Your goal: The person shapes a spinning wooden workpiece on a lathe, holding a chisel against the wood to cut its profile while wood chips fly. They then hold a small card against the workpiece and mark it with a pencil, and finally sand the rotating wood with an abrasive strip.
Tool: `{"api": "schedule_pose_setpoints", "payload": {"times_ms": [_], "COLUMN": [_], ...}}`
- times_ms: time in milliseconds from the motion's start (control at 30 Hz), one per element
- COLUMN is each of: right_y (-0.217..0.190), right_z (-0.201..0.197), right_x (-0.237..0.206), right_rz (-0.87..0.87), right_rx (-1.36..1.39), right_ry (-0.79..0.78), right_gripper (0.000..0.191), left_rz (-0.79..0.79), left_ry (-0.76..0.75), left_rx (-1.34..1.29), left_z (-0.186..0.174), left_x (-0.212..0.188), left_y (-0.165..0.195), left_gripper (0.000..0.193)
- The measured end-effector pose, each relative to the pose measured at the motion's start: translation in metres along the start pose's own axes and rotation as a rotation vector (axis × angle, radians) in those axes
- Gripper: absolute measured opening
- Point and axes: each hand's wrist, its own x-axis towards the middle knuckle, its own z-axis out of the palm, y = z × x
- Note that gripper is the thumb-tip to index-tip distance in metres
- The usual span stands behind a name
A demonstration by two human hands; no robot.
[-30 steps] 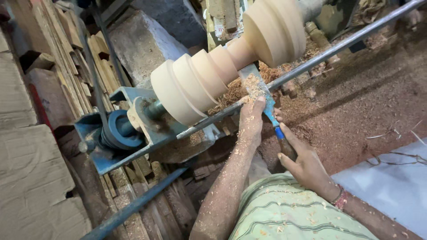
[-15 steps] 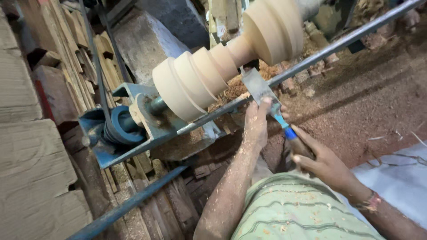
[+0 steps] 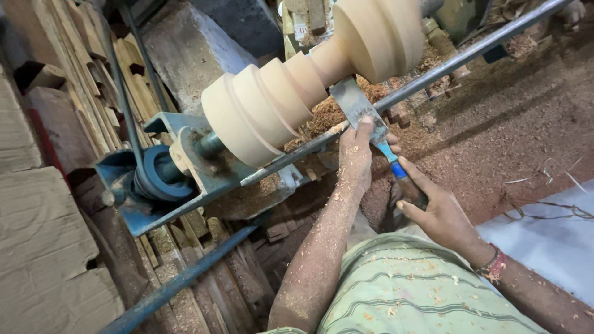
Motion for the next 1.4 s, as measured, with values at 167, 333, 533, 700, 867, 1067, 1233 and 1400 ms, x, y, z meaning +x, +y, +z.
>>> {"api": "schedule_pose_setpoints", "payload": {"times_ms": [167,333,533,700,867,1067,1233,1400], "right_y": [-0.002,0.001,0.001,-0.004,-0.002,0.001,0.004,0.010], "right_z": [0.006,0.009,0.014,0.021,0.024,0.039,0.049,0.053], "right_x": [0.003,0.002,0.004,0.004,0.003,0.008,0.005,0.003], "right_rz": [-0.016,-0.064,0.061,-0.048,-0.011,-0.093,-0.125,0.018], "right_rx": [0.029,0.006,0.072,0.028,0.092,0.000,0.118,0.060], "right_ry": [0.019,0.033,0.026,0.018,0.003,0.038,0.030,0.054], "right_gripper": [0.088,0.087,0.084,0.084,0.084,0.088,0.086,0.087], "left_rz": [-0.004,-0.102,-0.067,0.012,-0.050,-0.087,-0.034,-0.057], "left_ry": [-0.012,0.071,0.098,0.078,0.120,0.146,0.082,0.098], "left_rx": [-0.011,0.009,-0.105,-0.076,-0.062,-0.089,-0.095,-0.123], "left_z": [-0.001,0.000,0.007,0.001,-0.002,-0.004,-0.012,-0.013], "left_x": [0.002,0.002,-0.001,-0.002,-0.003,-0.001,-0.007,-0.004], "left_y": [0.003,0.008,0.008,0.007,0.007,0.010,0.009,0.008], "left_gripper": [0.036,0.038,0.036,0.045,0.038,0.037,0.039,0.036]}}
